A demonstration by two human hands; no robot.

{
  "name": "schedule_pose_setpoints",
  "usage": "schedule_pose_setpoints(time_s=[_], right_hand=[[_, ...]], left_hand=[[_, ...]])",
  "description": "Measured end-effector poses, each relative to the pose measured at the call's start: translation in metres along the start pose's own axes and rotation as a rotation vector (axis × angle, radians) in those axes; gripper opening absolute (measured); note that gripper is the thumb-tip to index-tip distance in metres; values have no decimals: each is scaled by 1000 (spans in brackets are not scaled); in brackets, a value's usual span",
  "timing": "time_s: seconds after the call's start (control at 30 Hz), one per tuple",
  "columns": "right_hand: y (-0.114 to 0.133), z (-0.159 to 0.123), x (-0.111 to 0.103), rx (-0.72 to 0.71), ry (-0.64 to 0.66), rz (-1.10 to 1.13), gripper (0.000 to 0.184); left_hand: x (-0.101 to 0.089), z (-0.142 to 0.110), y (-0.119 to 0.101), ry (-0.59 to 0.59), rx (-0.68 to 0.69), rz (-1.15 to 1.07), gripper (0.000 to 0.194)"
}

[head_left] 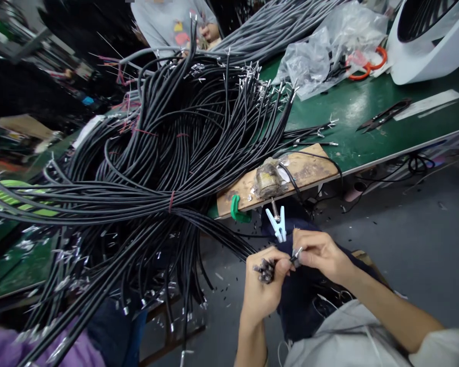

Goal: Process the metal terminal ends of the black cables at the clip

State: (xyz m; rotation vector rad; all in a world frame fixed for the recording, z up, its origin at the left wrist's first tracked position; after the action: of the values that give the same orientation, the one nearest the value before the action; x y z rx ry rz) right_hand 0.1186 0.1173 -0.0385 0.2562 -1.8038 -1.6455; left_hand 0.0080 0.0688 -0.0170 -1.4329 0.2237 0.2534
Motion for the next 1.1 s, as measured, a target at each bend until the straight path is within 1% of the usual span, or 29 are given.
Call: schedule_pose_setpoints(time_s=[0.07, 0.1, 0.13, 0.17, 0.2, 0.27, 0.33, 0.37, 0.4, 0.43, 0.5, 0.57, 0.6, 0.67, 0.73, 0.87, 1.0, 1.1], right_hand=[[-15, 2, 3, 201, 67, 301, 37], [-20, 3, 5, 293, 97, 391, 35], [-24, 5, 6, 369, 124, 431, 32], [-26, 7, 6, 419, 141, 423, 28], [-26, 10, 3, 442, 139, 387, 25], [-24, 20, -7, 416, 74, 304, 24], [-19, 30, -18, 352, -39, 267, 26], [-18, 34, -20, 328, -80, 271, 28], [-17, 37, -19, 316, -92, 292, 32], [-17, 41, -14, 314, -73, 326, 36], [-15, 46, 1, 328, 37, 420, 43], [-12, 49, 14, 338, 108, 510, 42], [-11, 50, 16, 337, 107, 539, 40], [-8, 53, 17, 328, 70, 563, 35], [-7, 54, 16, 329, 40, 578, 34], [-9, 53, 17, 341, 38, 617, 35], [-22, 47, 14, 400, 74, 684, 42], [-36, 39, 0, 435, 45, 705, 47]], left_hand=[[-2, 5, -8, -44, 119, 18, 31], [-2, 6, -11, -76, 161, 26, 29], [-2, 7, -12, -104, 188, 33, 27], [-1, 8, -13, -127, 200, 41, 25], [0, 8, -13, -148, 207, 51, 22], [-1, 6, -13, -188, 214, 69, 18], [-5, 2, -13, -224, 230, 59, 15], [-7, 0, -14, -239, 241, 40, 14], [-9, -1, -14, -252, 252, 13, 13], [-12, -2, -13, -266, 258, -16, 13], [-16, -3, -11, -301, 255, -60, 13], [-19, -2, -8, -331, 243, -70, 11], [-19, -1, -6, -337, 237, -66, 10], [-18, 2, -4, -332, 231, -59, 7], [-15, 4, -2, -316, 222, -56, 4], [-13, 7, -1, -297, 181, -44, 6], [-13, 6, -2, -271, 155, -34, 7], [-13, 4, -3, -253, 181, -47, 6]])
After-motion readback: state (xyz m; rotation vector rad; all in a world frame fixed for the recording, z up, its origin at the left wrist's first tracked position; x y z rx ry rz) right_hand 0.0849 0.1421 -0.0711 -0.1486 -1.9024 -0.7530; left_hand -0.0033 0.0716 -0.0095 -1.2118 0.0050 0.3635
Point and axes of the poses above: each hand's wrist, its own z-axis towards the middle knuckle, its own x-axis out of the palm, y = z × x, the point moved 7 cm from there along z, towards the middle knuckle, and after that the axes turned 7 degrees about x, right-handed, at the moved point
